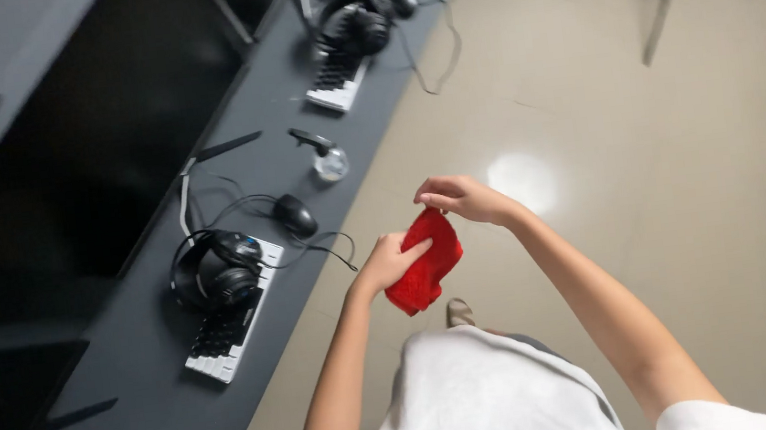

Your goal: The person cleans multiple computer keyboards on a desk using a red cloth. They wipe the keys and the surface of each keyboard, occasionally lifting and turning them over to clean different sides.

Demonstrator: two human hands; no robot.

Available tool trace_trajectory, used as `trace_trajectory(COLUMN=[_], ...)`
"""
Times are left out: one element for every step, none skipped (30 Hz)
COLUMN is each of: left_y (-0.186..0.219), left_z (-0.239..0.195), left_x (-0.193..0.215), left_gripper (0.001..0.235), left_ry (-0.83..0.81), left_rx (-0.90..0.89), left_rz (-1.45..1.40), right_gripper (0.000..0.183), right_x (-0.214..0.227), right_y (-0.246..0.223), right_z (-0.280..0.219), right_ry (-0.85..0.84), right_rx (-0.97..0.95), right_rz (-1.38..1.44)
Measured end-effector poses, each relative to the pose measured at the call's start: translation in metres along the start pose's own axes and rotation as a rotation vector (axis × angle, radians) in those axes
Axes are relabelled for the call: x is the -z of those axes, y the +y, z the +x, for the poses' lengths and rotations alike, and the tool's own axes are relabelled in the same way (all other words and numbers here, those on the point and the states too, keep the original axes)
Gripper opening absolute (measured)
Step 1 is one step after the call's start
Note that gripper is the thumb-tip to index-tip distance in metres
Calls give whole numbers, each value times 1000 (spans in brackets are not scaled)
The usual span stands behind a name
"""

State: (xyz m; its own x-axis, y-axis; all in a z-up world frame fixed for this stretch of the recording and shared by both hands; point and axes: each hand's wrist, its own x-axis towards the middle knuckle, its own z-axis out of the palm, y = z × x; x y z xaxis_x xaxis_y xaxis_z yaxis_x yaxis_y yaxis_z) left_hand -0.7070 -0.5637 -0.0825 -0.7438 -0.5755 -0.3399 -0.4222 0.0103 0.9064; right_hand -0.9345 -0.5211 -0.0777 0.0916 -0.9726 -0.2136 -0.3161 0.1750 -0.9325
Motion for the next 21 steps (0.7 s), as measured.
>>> trace_trajectory(left_y=[-7, -15, -25, -30, -35, -41, -49, -57, -64, -65, -67, -68, -67, -67, -67, -70, -72, -74, -76, -77, -79], left_z=[3, 5, 4, 4, 1, -2, -6, -9, -12, -18, -24, -30, -36, -41, -45, -49, -52, -56, -55, -54, -53], left_x=[9, 16, 23, 29, 37, 44, 47, 49, 55, 57, 61, 65, 72, 77, 76, 79, 80, 80, 83, 86, 89], left_gripper=[33, 34, 37, 37, 36, 36, 36, 36, 37, 37, 36, 35, 35, 35, 35, 35, 36, 37, 37, 37, 37], left_ry=[43, 115, 191, 236, 335, 434, 476, 525, 572, 615, 684, 753, 783, 840, 886, 906, 903, 900, 903, 932, 958], left_rx=[10, 18, 27, 39, 36, 33, 50, 32, 1, 6, -14, -35, -32, 27, 89, 95, 99, 101, 103, 105, 104], left_rz=[-15, -67, -116, -128, -137, -143, -152, -346, -530, -528, -534, -539, -531, -510, -498, -499, -593, -686, -687, -678, -666], right_gripper=[21, 24, 30, 30, 42, 57, 57, 71, 85, 85, 91, 96, 96, 94, 93, 93, 92, 92, 92, 88, 85], right_x=[4, 5, 2, -1, -7, -15, -25, -35, -46, -52, -61, -70, -79, -88, -92, -94, -92, -89, -90, -90, -90], right_y=[10, 19, 29, 37, 44, 51, 66, 81, 92, 103, 112, 120, 115, 111, 113, 97, 83, 70, 65, 61, 56], right_z=[32, 63, 95, 124, 154, 184, 208, 232, 259, 276, 294, 312, 320, 327, 327, 321, 311, 301, 296, 291, 287], right_ry=[-42, -33, -27, -73, -42, -11, -55, -31, 0, -36, 7, 50, 28, 91, 159, 141, 177, 213, 210, 218, 230], right_rx=[15, 62, 109, 126, 187, 251, 266, 305, 351, 374, 387, 399, 417, 388, 348, 356, 362, 368, 369, 417, 466], right_rz=[-11, 3, 23, 17, -17, -48, -45, -64, -78, -69, -95, -120, -109, -157, -210, -205, -243, -281, -280, -312, -343])
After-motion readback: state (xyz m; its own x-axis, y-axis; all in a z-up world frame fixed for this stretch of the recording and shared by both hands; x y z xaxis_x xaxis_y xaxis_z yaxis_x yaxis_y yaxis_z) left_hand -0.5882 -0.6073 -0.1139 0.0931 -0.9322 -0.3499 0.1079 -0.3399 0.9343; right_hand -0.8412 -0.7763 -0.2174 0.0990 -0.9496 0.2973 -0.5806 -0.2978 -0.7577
